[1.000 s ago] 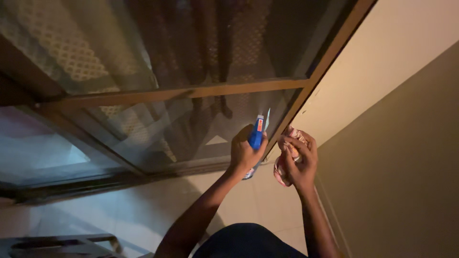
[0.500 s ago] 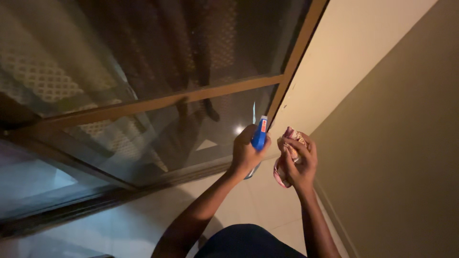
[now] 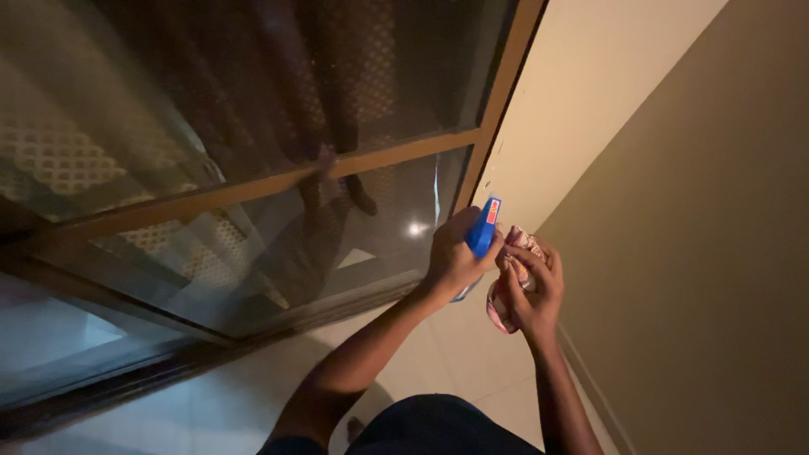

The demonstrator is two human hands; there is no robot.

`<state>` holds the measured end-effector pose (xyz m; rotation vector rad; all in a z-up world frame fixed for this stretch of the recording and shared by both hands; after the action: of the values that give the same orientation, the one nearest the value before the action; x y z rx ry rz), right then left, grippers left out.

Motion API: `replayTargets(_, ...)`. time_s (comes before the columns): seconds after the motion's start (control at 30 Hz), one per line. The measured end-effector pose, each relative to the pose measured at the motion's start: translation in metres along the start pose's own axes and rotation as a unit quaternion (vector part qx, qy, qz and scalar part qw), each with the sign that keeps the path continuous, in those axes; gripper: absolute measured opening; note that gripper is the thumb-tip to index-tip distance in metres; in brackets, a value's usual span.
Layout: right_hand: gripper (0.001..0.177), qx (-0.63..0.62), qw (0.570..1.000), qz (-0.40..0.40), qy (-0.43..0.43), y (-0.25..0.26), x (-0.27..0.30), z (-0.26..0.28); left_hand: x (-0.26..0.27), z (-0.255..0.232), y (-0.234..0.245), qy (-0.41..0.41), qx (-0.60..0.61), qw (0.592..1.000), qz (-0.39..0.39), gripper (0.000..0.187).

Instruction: The person sprays a cleaning solution from a spray bottle onto a glass sliding door and wipes the glass surface thoroughly with a cloth.

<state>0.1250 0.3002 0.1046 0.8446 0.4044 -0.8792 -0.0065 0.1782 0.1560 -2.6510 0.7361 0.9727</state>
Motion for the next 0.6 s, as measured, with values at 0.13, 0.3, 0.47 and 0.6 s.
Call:
replayTargets(0.13, 0.028, 0.018, 1.000, -0.008, 0.003, 0.005, -0.002, -0.001, -0.004, -0.016, 0.002, -0.037, 0.023, 0.999, -0.027, 0.011)
replayTargets(0.3, 0.027, 0.008, 1.000, 0.000, -0.011, 0.005, -0.002, -0.005, -0.006, -0.020, 0.013, -0.021, 0.024, 0.997, -0.066, 0.015)
replayTargets(0.47, 0.026, -0.018, 1.000, 0.000, -0.013, -0.002, -0.004, -0.007, -0.014, -0.036, 0.026, -0.056, -0.011, 0.995, -0.088, 0.018)
replayTargets(0.6, 0.028, 0.000, 1.000, 0.004, 0.006, -0.007, -0.007, -0.006, -0.036, -0.053, 0.041, -0.090, -0.009, 0.991, -0.102, 0.015)
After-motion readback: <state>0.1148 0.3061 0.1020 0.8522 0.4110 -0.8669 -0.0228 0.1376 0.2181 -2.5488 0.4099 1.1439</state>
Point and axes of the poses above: each hand's wrist, its own x-axis away from the middle knuckle, its own y-axis out of the back of the hand, z = x × y, the point moved 10 cm from there along -x, towards the middle knuckle, and after that the axes turned 15 degrees about x, right-handed, at the moved point
